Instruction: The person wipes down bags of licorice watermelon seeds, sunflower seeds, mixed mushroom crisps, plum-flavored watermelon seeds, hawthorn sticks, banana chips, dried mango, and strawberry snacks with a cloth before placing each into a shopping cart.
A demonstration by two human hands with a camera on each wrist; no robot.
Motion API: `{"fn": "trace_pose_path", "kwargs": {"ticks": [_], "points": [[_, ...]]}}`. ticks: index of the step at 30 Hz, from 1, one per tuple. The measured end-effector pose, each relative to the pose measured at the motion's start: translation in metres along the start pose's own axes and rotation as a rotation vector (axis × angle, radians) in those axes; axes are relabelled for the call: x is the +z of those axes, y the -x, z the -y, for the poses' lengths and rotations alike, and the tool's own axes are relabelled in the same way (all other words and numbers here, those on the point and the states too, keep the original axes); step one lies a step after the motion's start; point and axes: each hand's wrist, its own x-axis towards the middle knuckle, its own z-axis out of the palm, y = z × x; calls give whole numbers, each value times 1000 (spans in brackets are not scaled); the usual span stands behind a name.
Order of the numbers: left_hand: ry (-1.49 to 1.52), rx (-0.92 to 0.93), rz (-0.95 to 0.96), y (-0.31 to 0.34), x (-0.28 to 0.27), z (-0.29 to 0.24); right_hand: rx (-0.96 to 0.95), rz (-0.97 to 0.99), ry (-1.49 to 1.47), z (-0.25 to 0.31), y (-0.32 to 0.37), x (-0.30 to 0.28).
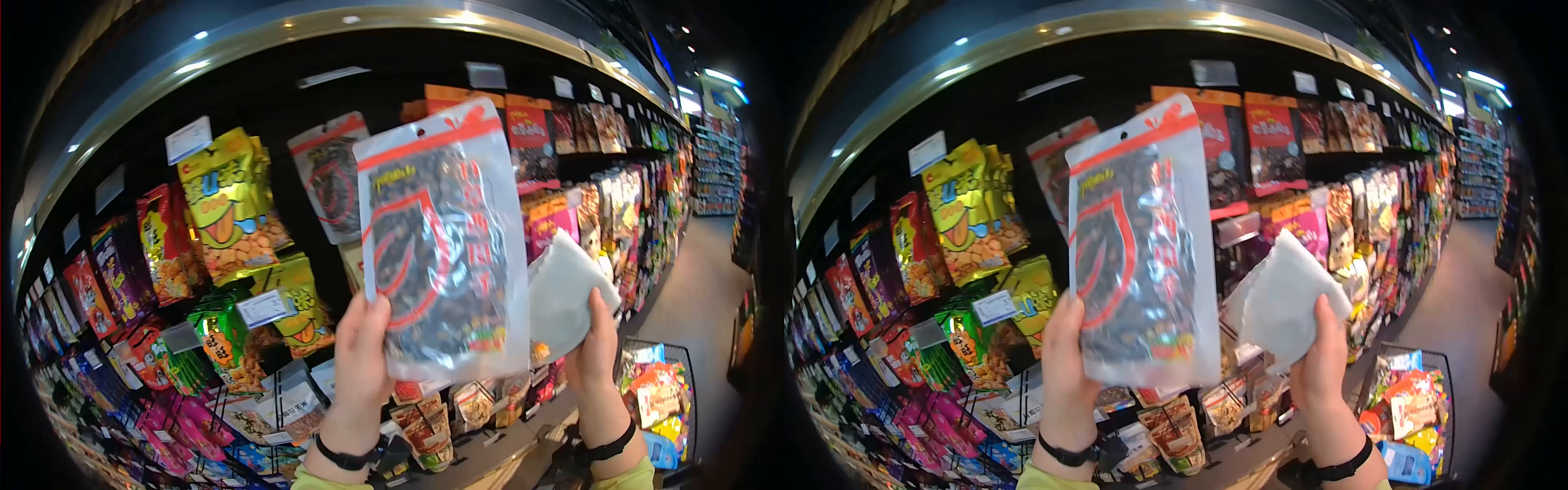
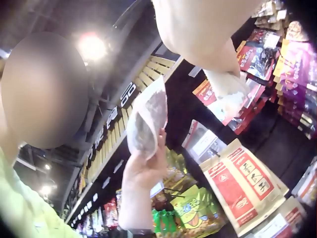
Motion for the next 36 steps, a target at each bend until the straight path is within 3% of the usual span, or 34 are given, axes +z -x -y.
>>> {"fn": "trace_pose_path", "kwargs": {"ticks": [1,3,5,6,7,11,13,14,27,31,32,33,35,36], "points": [[-34,-29,-6,13,7,12,1,-32,9,1,8,-6],[-76,-93,-6,39,11,45,202,69,-74,2,27,-20],[-185,-99,6,65,19,75,222,96,-36,3,55,-22],[-119,-191,18,77,16,90,245,164,-10,6,66,-27],[-110,-225,24,86,17,100,139,217,270,4,70,-45],[179,-459,-8,119,22,124,184,224,278,5,87,-80],[146,-599,165,131,22,132,192,225,386,10,96,-93],[166,-663,157,135,24,133,209,213,378,12,99,-100],[95,-627,155,178,58,132,311,165,236,33,125,-146],[-12,-609,119,195,59,128,69,-58,287,42,136,-155],[-40,-627,107,198,60,127,-109,-7,316,39,141,-166],[-66,-644,97,201,62,126,-102,-1,313,41,142,-166],[-62,-613,112,209,61,133,345,520,175,48,143,-164],[-1,-645,105,211,59,140,-60,837,755,55,146,-154]]}}
